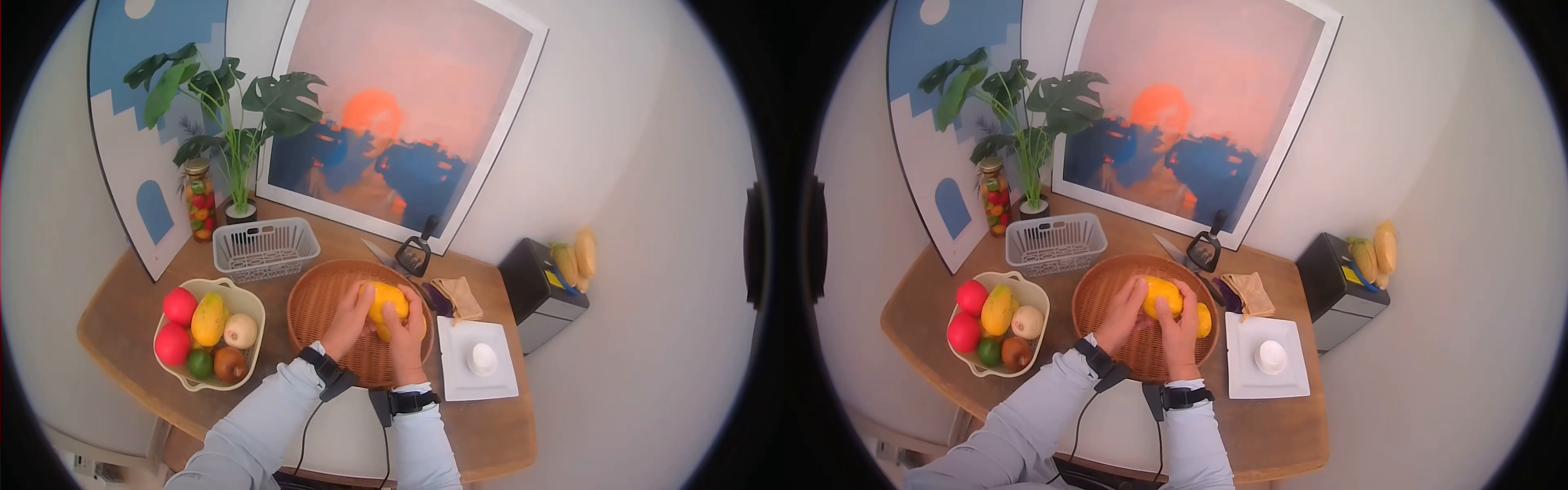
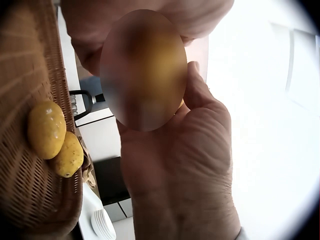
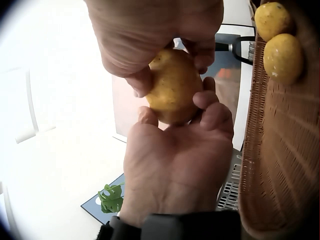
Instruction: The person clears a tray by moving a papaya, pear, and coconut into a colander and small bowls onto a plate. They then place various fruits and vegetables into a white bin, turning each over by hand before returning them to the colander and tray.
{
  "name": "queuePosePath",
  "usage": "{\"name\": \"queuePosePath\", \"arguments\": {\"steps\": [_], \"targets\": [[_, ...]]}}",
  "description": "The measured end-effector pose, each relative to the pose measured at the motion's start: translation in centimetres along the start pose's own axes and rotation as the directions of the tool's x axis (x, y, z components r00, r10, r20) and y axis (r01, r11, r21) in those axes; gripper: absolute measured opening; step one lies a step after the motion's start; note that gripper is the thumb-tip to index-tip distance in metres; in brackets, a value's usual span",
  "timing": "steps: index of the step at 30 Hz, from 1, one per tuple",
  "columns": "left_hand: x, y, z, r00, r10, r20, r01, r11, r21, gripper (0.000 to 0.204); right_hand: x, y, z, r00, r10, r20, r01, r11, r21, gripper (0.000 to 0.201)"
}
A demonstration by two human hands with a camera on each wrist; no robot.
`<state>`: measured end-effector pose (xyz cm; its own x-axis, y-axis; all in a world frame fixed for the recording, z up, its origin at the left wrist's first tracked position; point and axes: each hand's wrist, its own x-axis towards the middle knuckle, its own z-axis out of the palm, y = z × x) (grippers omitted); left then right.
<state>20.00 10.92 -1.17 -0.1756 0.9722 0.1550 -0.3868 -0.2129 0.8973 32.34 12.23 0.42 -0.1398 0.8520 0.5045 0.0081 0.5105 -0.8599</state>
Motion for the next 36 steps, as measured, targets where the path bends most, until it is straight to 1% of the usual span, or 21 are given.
{"name": "queuePosePath", "arguments": {"steps": [1, 2, 5, 6, 7, 8, 10, 11, 12, 13, 14, 17, 20, 21, 23, 26, 29, 32, 35, 36], "targets": [[-0.2, 0.5, -0.1, 0.999, -0.038, 0.019, 0.038, 0.999, -0.007, 0.033, 0.2, -0.3, -0.4, 0.991, -0.126, 0.034, 0.129, 0.987, -0.094, 0.038], [-0.4, 0.8, -0.2, 0.996, -0.073, 0.042, 0.074, 0.997, -0.012, 0.032, 0.3, -0.5, -0.6, 0.966, -0.249, 0.077, 0.259, 0.948, -0.183, 0.038], [-0.5, 0.9, -0.3, 0.993, -0.05, 0.11, 0.052, 0.998, -0.022, 0.03, 0.1, -0.7, -0.8, 0.975, -0.214, 0.063, 0.223, 0.95, -0.217, 0.037], [-0.6, 0.9, -0.1, 0.995, -0.016, 0.094, 0.017, 1.0, -0.019, 0.031, -0.1, -1.0, -0.7, 0.999, -0.047, 0.009, 0.047, 0.997, -0.056, 0.037], [-0.8, 1.1, 0.3, 0.997, 0.021, 0.078, -0.02, 1.0, -0.016, 0.033, -0.3, -1.7, -0.4, 0.992, 0.126, -0.015, -0.124, 0.986, 0.115, 0.037], [-0.9, 1.1, 0.5, 0.996, 0.058, 0.061, -0.058, 0.998, -0.013, 0.035, -0.4, -2.1, -0.1, 0.955, 0.295, -0.006, -0.282, 0.917, 0.284, 0.037], [-0.9, 1.0, 0.8, 0.999, 0.054, 0.002, -0.054, 0.995, -0.081, 0.035, -0.2, -1.5, 0.0, 0.984, 0.175, -0.041, -0.17, 0.98, 0.102, 0.037], [-0.9, 0.8, 0.8, 0.998, 0.05, -0.028, -0.053, 0.992, -0.115, 0.035, -0.2, -1.3, 0.1, 0.992, 0.113, -0.049, -0.113, 0.994, 0.007, 0.037], [-0.6, 0.3, 0.7, 0.998, 0.058, -0.01, -0.059, 0.976, -0.211, 0.036, -0.2, -1.2, 0.3, 0.998, -0.039, -0.05, 0.033, 0.991, -0.126, 0.037], [-0.1, -0.1, 0.6, 0.998, 0.068, 0.006, -0.063, 0.95, -0.306, 0.037, -0.2, -1.5, 0.7, 0.981, -0.189, -0.03, 0.175, 0.95, -0.257, 0.037], [0.2, -0.5, 0.4, 0.997, 0.079, 0.021, -0.064, 0.916, -0.397, 0.037, -0.3, -1.6, 0.9, 0.944, -0.33, 0.01, 0.309, 0.873, -0.378, 0.038], [0.0, -1.0, 0.0, 0.998, 0.036, 0.053, -0.019, 0.956, -0.294, 0.032, -0.4, -1.0, 0.8, 0.991, -0.134, -0.023, 0.118, 0.934, -0.338, 0.038], [-0.4, -0.2, 0.8, 0.995, 0.074, 0.068, -0.057, 0.972, -0.228, 0.036, 0.0, -0.1, 0.1, 0.999, -0.023, -0.039, 0.008, 0.937, -0.35, 0.041], [-0.3, -0.2, 0.9, 0.995, 0.065, 0.07, -0.042, 0.953, -0.299, 0.038, -0.1, -0.1, 0.0, 0.998, -0.062, -0.025, 0.049, 0.932, -0.359, 0.042], [-0.2, 0.2, 1.0, 0.996, 0.05, 0.074, -0.013, 0.901, -0.433, 0.041, -0.3, -1.7, 0.0, 0.99, -0.141, 0.006, 0.133, 0.918, -0.373, 0.045], [-0.6, 1.8, 0.8, 0.984, 0.087, 0.154, 0.002, 0.863, -0.505, 0.045, -0.6, -1.5, 0.8, 0.976, -0.217, -0.025, 0.19, 0.898, -0.397, 0.047], [-0.9, 2.7, 0.9, 0.968, 0.119, 0.221, -0.016, 0.909, -0.417, 0.044, -0.7, -1.2, 1.2, 0.966, -0.253, -0.061, 0.201, 0.876, -0.439, 0.045], [-0.6, 2.1, 0.9, 0.961, 0.121, 0.25, -0.035, 0.945, -0.325, 0.045, -0.4, -0.1, 0.4, 0.992, -0.041, -0.115, 0.015, 0.976, -0.219, 0.043], [-0.4, 1.0, 0.8, 0.983, 0.058, 0.177, 0.017, 0.918, -0.395, 0.048, -0.4, -0.6, 0.2, 0.986, -0.114, -0.126, 0.076, 0.959, -0.271, 0.037], [-0.3, 0.9, 0.7, 0.979, 0.061, 0.195, 0.025, 0.91, -0.413, 0.049, -0.4, -0.9, 0.3, 0.983, -0.141, -0.117, 0.102, 0.951, -0.292, 0.038]]}}
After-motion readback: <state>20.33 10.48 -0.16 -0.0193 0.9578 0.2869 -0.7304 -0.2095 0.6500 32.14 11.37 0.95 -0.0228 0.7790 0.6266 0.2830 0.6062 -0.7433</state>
